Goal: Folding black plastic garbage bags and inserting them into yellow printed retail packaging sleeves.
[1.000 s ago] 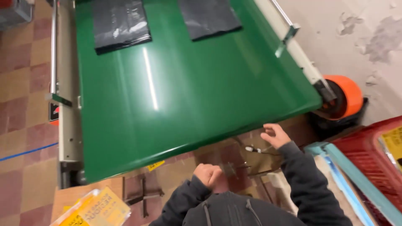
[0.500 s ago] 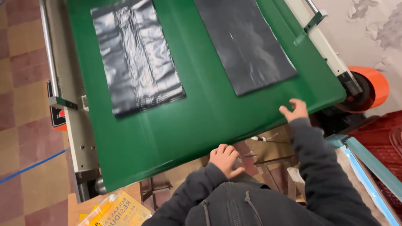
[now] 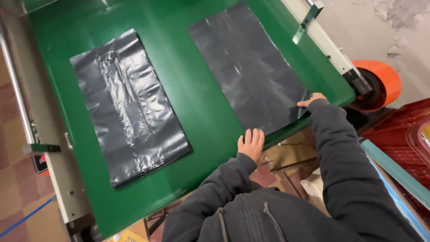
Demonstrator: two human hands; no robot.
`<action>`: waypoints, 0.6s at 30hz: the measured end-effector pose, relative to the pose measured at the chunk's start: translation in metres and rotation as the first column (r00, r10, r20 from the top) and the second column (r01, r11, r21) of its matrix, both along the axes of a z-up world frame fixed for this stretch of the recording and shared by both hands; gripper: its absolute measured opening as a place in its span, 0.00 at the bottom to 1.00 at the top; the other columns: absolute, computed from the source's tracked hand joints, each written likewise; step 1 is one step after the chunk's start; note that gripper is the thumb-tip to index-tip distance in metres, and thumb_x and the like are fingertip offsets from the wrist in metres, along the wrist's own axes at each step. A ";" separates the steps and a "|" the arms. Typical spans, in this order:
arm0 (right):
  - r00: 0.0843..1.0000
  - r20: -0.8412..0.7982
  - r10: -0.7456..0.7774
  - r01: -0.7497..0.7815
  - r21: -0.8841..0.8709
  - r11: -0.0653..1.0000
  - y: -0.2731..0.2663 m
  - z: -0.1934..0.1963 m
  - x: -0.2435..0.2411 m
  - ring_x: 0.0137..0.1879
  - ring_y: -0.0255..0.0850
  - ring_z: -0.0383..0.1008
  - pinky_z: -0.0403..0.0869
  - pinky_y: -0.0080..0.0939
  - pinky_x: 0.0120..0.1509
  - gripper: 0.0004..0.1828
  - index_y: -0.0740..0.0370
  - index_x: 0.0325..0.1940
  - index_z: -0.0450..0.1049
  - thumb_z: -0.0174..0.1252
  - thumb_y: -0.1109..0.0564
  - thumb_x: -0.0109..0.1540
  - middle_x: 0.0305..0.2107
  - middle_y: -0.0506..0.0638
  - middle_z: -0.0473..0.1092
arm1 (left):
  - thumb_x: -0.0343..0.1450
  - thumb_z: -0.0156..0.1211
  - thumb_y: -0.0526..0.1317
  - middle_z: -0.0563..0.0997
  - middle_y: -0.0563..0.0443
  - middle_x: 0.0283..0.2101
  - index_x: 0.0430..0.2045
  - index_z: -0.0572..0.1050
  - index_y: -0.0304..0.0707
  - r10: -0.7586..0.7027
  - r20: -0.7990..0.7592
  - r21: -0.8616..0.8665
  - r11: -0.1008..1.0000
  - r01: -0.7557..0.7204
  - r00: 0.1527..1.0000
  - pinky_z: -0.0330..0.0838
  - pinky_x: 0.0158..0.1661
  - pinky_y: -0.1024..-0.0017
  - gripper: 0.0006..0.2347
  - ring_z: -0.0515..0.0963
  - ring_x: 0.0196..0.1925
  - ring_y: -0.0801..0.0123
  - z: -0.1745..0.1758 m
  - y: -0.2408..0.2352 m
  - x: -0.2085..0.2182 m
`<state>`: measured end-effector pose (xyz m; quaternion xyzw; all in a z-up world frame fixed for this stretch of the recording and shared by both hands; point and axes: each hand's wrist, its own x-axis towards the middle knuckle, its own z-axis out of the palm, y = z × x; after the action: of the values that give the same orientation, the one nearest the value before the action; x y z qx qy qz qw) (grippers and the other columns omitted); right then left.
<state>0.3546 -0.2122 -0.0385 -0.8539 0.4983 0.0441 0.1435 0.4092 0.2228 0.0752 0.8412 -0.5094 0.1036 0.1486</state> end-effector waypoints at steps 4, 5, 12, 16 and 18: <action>0.997 0.057 0.052 -0.064 0.258 0.964 0.006 0.045 0.021 0.53 0.57 0.78 0.75 0.54 0.60 0.41 0.77 0.57 0.75 0.73 0.37 0.57 0.49 0.70 0.76 | 0.59 0.68 0.57 0.71 0.43 0.44 0.53 0.70 0.29 0.011 -0.238 0.043 0.999 -0.001 0.971 0.63 0.37 0.56 0.35 0.70 0.45 0.51 0.035 -0.030 0.024; 0.997 0.058 0.055 -0.068 0.264 0.962 0.020 0.073 0.025 0.53 0.57 0.78 0.75 0.54 0.60 0.41 0.77 0.57 0.75 0.73 0.37 0.57 0.49 0.70 0.76 | 0.59 0.68 0.57 0.71 0.43 0.44 0.53 0.70 0.29 0.016 -0.238 0.050 0.999 -0.004 0.971 0.63 0.37 0.56 0.35 0.70 0.45 0.51 0.025 -0.034 0.027; 0.518 0.847 0.122 -0.582 0.245 0.775 0.025 0.160 0.007 0.67 0.42 0.67 0.61 0.41 0.72 0.27 0.67 0.66 0.69 0.59 0.59 0.63 0.59 0.53 0.70 | 0.65 0.62 0.39 0.74 0.51 0.34 0.28 0.73 0.43 -0.109 -0.237 -0.181 0.981 0.066 0.965 0.66 0.33 0.59 0.05 0.76 0.40 0.57 0.074 -0.011 0.075; 0.729 0.672 0.131 -0.635 0.592 0.496 -0.014 0.146 0.019 0.56 0.40 0.75 0.68 0.39 0.65 0.15 0.69 0.53 0.79 0.53 0.56 0.69 0.47 0.54 0.77 | 0.69 0.62 0.39 0.81 0.41 0.35 0.37 0.78 0.36 -0.206 -0.731 -0.284 0.959 -0.015 0.650 0.76 0.38 0.62 0.08 0.82 0.37 0.50 0.117 0.002 0.131; 0.845 0.533 0.036 -0.482 0.733 0.480 -0.023 0.148 0.074 0.43 0.43 0.76 0.69 0.41 0.50 0.20 0.66 0.53 0.79 0.49 0.50 0.70 0.38 0.56 0.78 | 0.71 0.61 0.41 0.81 0.39 0.32 0.36 0.77 0.34 -0.072 -0.796 -0.224 0.958 -0.182 0.601 0.76 0.38 0.61 0.09 0.82 0.34 0.50 0.085 -0.018 0.170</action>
<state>0.4289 -0.2352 0.1091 -0.7262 0.2250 0.1047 0.6412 0.5790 0.2044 0.1601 0.7839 -0.3429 -0.2063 0.4748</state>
